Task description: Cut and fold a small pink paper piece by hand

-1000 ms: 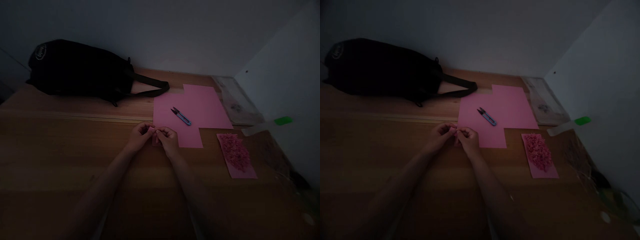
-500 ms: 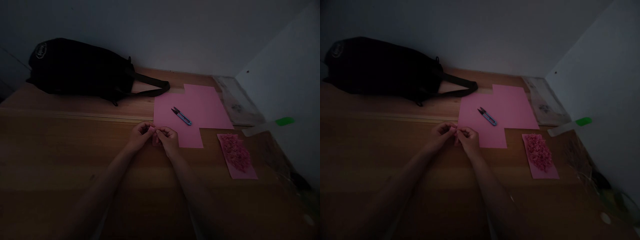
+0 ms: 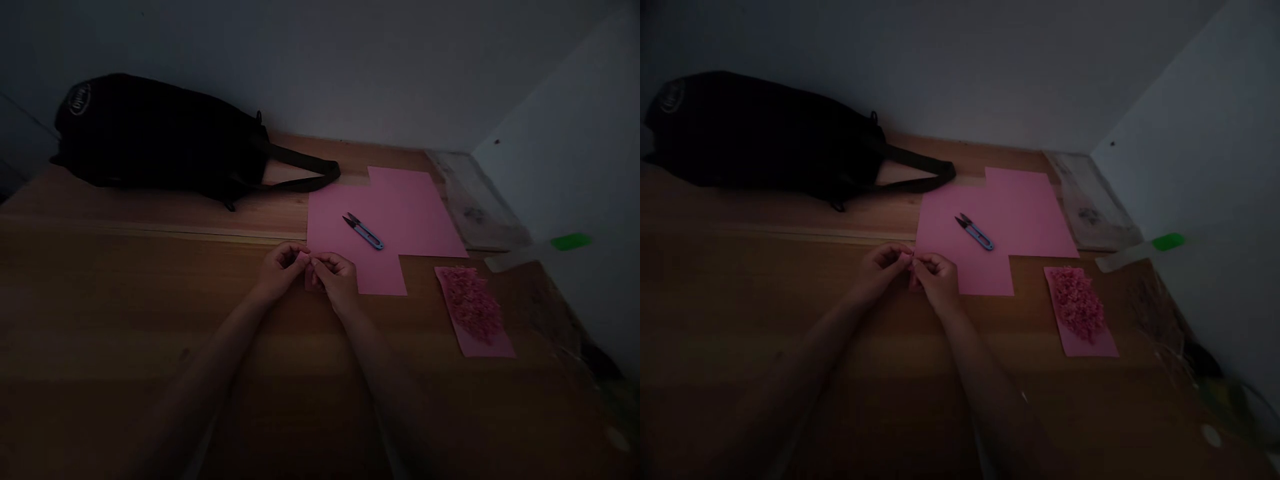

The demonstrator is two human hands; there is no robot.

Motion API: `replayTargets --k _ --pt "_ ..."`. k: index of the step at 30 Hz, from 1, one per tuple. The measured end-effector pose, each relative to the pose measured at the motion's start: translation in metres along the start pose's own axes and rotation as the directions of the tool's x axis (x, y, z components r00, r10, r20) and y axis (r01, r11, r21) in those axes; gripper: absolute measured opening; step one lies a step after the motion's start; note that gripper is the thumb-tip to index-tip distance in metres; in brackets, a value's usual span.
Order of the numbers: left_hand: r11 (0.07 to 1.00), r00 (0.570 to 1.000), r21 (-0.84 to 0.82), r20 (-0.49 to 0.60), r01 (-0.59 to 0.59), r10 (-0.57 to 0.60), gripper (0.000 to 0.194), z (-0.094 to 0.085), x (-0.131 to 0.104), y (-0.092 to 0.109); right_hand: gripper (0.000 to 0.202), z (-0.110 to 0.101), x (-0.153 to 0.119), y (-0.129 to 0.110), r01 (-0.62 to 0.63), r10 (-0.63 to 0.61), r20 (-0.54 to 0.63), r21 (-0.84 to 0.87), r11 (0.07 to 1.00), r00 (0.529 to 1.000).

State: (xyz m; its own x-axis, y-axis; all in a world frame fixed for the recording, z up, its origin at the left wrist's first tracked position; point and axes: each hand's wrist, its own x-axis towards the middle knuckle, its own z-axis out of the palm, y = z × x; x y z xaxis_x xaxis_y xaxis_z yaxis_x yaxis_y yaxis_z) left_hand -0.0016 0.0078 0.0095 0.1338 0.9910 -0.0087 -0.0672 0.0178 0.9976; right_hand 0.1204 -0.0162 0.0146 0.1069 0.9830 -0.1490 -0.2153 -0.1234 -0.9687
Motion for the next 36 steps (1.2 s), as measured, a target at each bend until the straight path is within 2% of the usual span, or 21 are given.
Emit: replayTargets --k 9,36 --pt "1.000 1.000 -0.001 0.001 -0.014 0.014 0.016 -0.0005 0.0007 -0.0031 0.015 0.0002 0.0002 -0.0009 -0.002 0.002 -0.003 -0.009 1.000 1.000" --pt "0.995 0.999 -0.089 0.022 0.036 -0.035 0.019 0.0004 -0.0020 0.0040 0.017 0.0004 -0.0003 0.0005 -0.028 0.028 -0.020 -0.012 1.000 0.999"
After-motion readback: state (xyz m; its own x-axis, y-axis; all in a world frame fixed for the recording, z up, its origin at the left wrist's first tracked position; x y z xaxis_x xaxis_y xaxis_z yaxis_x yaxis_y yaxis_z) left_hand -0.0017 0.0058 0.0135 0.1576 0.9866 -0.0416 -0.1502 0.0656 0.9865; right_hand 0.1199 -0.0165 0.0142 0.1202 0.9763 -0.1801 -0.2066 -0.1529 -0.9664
